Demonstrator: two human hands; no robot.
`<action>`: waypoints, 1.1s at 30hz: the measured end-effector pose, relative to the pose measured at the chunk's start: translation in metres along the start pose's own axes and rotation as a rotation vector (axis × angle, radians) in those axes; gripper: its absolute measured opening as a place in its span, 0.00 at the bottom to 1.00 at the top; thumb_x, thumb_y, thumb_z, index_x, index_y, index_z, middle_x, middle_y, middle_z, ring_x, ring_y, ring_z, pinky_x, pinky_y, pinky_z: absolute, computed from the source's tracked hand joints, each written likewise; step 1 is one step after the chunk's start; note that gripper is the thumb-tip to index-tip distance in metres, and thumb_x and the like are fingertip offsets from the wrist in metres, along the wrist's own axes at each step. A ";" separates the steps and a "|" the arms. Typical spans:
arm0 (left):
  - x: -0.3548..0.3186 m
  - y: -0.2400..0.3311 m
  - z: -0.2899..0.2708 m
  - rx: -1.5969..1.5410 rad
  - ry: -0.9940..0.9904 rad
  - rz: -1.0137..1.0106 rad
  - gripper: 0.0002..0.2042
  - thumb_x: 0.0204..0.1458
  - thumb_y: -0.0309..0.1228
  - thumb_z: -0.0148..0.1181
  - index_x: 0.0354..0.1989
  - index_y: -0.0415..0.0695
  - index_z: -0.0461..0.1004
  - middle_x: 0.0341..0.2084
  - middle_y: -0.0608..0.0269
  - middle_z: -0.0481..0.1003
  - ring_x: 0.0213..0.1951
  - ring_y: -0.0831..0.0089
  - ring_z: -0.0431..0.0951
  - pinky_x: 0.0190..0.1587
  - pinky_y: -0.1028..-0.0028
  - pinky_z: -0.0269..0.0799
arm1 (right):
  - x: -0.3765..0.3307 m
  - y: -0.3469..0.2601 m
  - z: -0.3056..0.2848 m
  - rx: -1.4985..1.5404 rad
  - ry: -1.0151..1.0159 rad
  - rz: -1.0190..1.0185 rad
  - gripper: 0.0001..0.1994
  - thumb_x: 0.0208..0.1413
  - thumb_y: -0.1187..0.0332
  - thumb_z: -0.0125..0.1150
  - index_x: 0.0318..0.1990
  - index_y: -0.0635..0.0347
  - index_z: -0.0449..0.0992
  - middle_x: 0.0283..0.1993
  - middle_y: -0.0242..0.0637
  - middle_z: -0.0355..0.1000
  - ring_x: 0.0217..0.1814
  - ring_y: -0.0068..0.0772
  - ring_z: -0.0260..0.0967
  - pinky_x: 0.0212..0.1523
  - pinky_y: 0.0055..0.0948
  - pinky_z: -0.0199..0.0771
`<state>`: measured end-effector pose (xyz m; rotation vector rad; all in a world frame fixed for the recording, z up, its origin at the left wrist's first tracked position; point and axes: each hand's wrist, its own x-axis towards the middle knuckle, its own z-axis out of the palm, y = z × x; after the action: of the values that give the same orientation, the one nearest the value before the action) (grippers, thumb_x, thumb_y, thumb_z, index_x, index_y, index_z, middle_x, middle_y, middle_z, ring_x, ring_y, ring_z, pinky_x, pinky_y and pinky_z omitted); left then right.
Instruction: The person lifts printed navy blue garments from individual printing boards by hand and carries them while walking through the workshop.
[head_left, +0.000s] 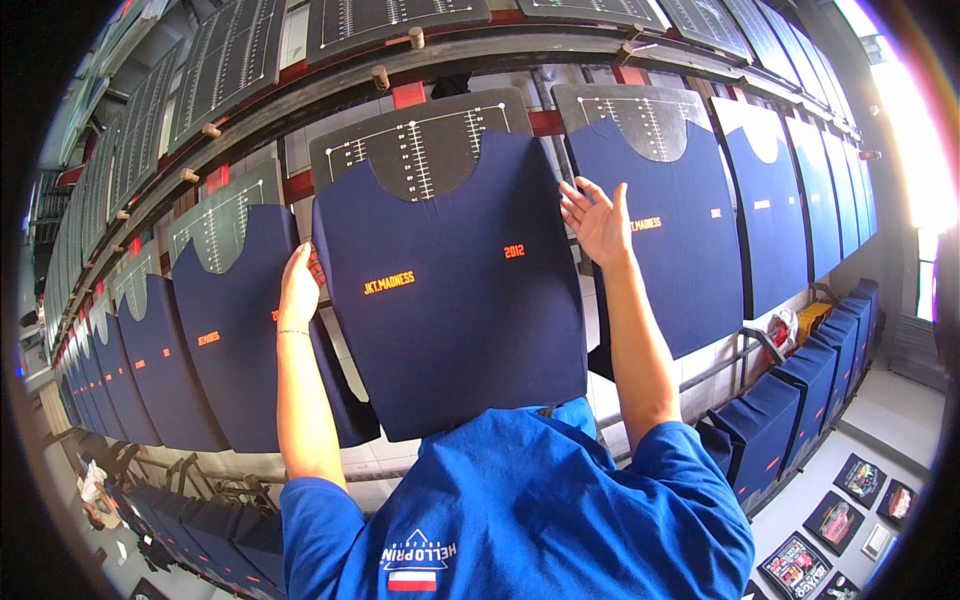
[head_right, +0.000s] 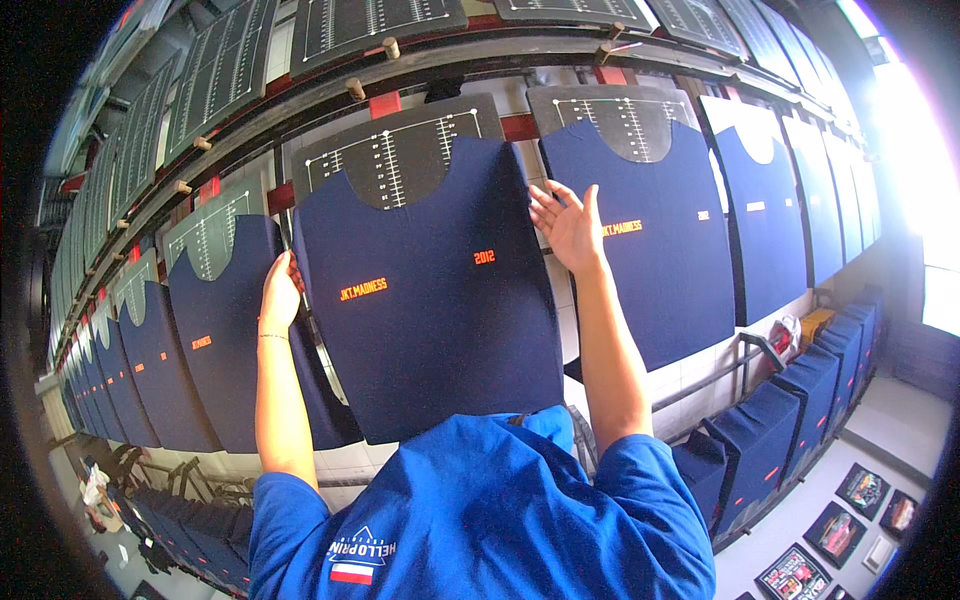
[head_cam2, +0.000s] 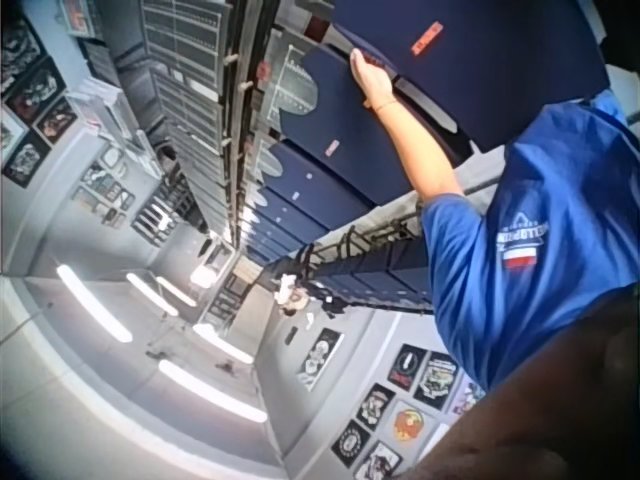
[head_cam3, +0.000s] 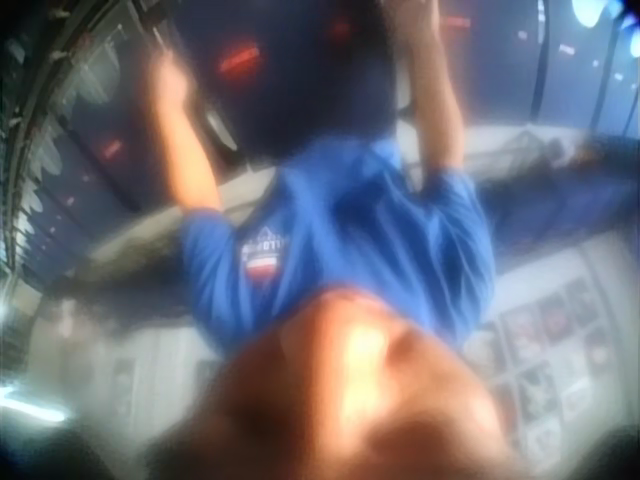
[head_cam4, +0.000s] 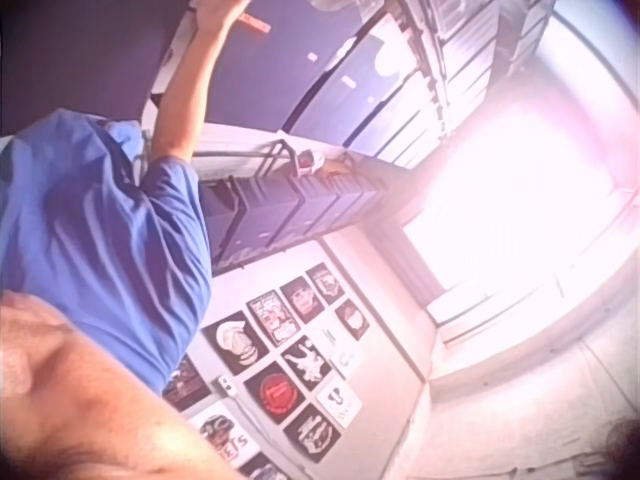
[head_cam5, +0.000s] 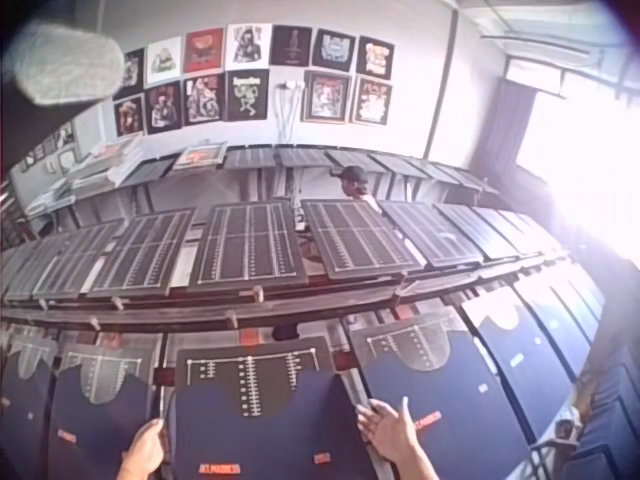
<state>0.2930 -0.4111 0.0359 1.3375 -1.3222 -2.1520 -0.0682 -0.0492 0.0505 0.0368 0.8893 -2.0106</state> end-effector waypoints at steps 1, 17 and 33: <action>-0.001 0.002 0.002 0.006 0.003 0.000 0.13 0.63 0.42 0.45 0.42 0.48 0.71 0.32 0.73 0.75 0.32 0.82 0.73 0.36 0.79 0.68 | 0.000 0.000 0.000 0.004 -0.004 -0.005 0.36 0.60 0.35 0.28 0.55 0.60 0.63 0.58 0.48 0.65 0.53 0.39 0.66 0.58 0.36 0.64; -0.041 -0.038 -0.005 0.250 0.107 0.263 0.11 0.58 0.40 0.52 0.40 0.47 0.74 0.29 0.76 0.68 0.32 0.84 0.66 0.36 0.79 0.64 | -0.026 0.011 -0.002 -0.661 0.318 -0.146 0.33 0.62 0.40 0.37 0.60 0.63 0.62 0.62 0.45 0.63 0.65 0.38 0.58 0.62 0.39 0.55; -0.257 -0.219 -0.024 0.248 0.408 0.150 0.23 0.62 0.46 0.45 0.24 0.37 0.66 0.18 0.68 0.62 0.26 0.79 0.60 0.30 0.73 0.60 | -0.100 0.094 0.039 -1.256 0.265 -0.347 0.22 0.60 0.57 0.53 0.54 0.65 0.67 0.54 0.46 0.66 0.60 0.37 0.62 0.61 0.33 0.57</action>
<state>0.4959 -0.1425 -0.0020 1.6057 -1.4902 -1.5476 0.0728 -0.0303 0.0602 -0.5923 2.2940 -1.4120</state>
